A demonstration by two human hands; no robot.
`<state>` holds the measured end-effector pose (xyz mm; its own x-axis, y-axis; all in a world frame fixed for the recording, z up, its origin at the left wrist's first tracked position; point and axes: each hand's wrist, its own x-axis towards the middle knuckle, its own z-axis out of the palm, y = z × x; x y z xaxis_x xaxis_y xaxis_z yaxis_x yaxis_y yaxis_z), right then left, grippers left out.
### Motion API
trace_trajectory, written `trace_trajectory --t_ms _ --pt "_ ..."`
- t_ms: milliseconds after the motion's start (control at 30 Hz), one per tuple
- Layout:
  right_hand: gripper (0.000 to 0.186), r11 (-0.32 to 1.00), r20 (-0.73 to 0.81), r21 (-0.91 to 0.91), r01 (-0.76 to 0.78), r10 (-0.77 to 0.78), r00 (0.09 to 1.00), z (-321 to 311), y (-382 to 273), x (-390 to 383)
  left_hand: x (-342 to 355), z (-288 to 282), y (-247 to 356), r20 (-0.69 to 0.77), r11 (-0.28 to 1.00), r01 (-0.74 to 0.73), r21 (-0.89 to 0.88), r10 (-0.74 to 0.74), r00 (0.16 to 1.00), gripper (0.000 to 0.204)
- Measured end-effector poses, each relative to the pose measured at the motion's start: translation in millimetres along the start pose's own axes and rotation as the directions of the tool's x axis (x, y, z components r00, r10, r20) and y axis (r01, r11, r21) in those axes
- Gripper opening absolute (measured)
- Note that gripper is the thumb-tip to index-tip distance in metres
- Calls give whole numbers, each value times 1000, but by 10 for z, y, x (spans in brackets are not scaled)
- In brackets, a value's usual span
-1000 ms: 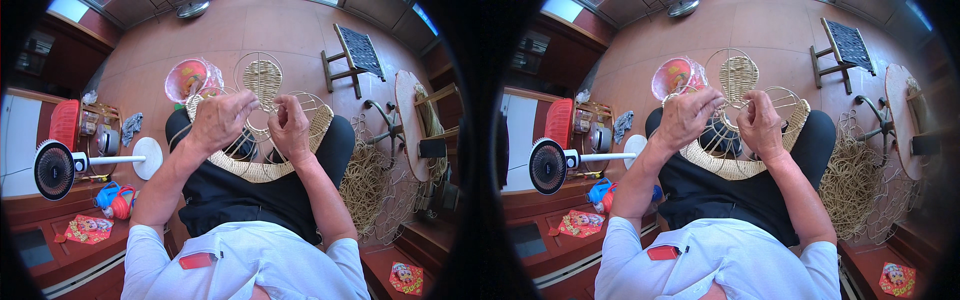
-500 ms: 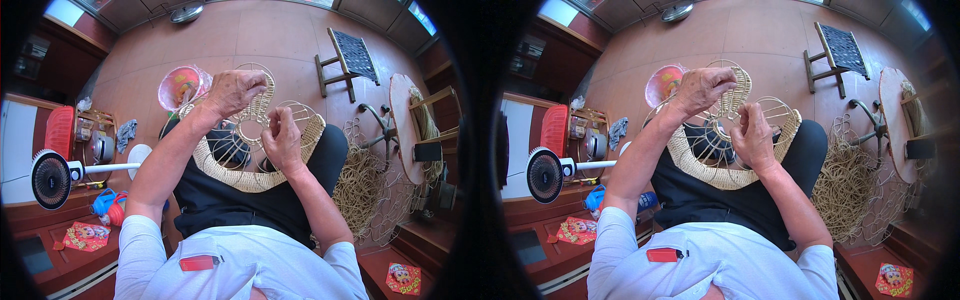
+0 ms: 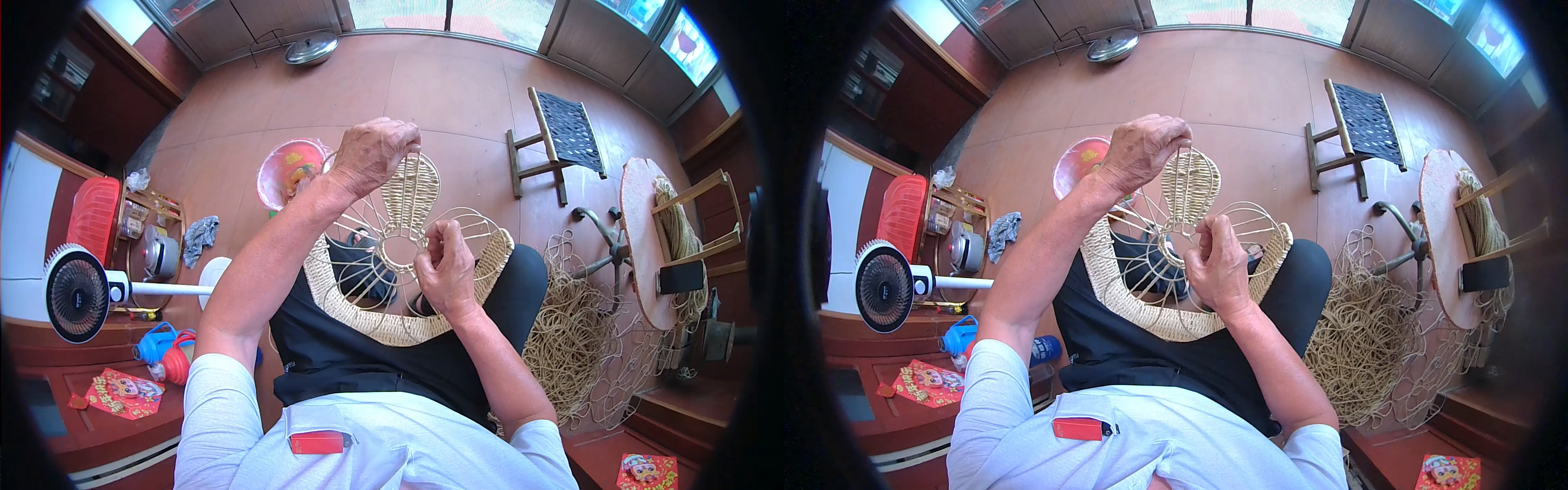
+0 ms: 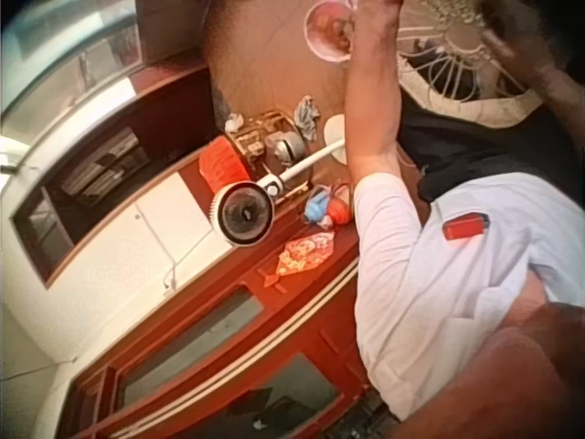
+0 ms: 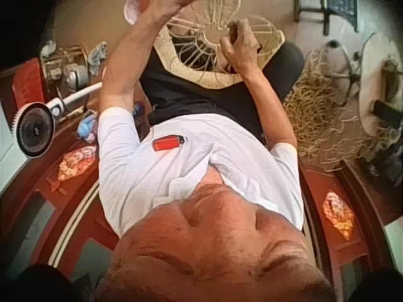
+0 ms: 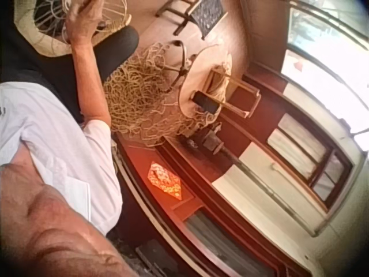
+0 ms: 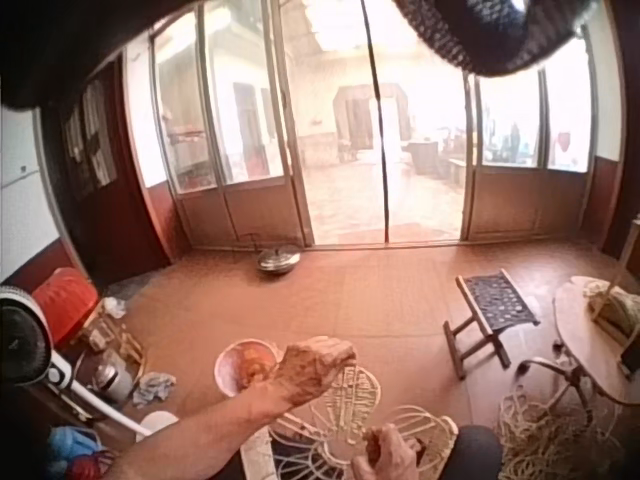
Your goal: Weaving a straw fan or decorative object using flexible straw strips on a circular frame.
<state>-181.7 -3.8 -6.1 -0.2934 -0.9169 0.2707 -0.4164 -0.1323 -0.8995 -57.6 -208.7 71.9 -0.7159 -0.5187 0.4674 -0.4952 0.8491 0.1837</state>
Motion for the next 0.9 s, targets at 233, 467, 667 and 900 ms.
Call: trace_trajectory --t_ms 233,467,667,900 --pt "21 988 -103 -85 133 -141 985 29 -112 103 3 -45 -35 84 991 118 -66 -112 990 11" --pt "19 916 -222 -255 308 -366 904 -148 -194 995 102 -148 45 105 977 190 -101 -180 978 13" --pt "24 975 -79 190 -114 131 988 84 -4 1313 179 -170 -8 211 963 245 -113 -218 953 16" --pt "16 982 -88 143 -125 138 986 81 -121 1315 348 -187 -143 413 944 313 -102 -246 877 21"
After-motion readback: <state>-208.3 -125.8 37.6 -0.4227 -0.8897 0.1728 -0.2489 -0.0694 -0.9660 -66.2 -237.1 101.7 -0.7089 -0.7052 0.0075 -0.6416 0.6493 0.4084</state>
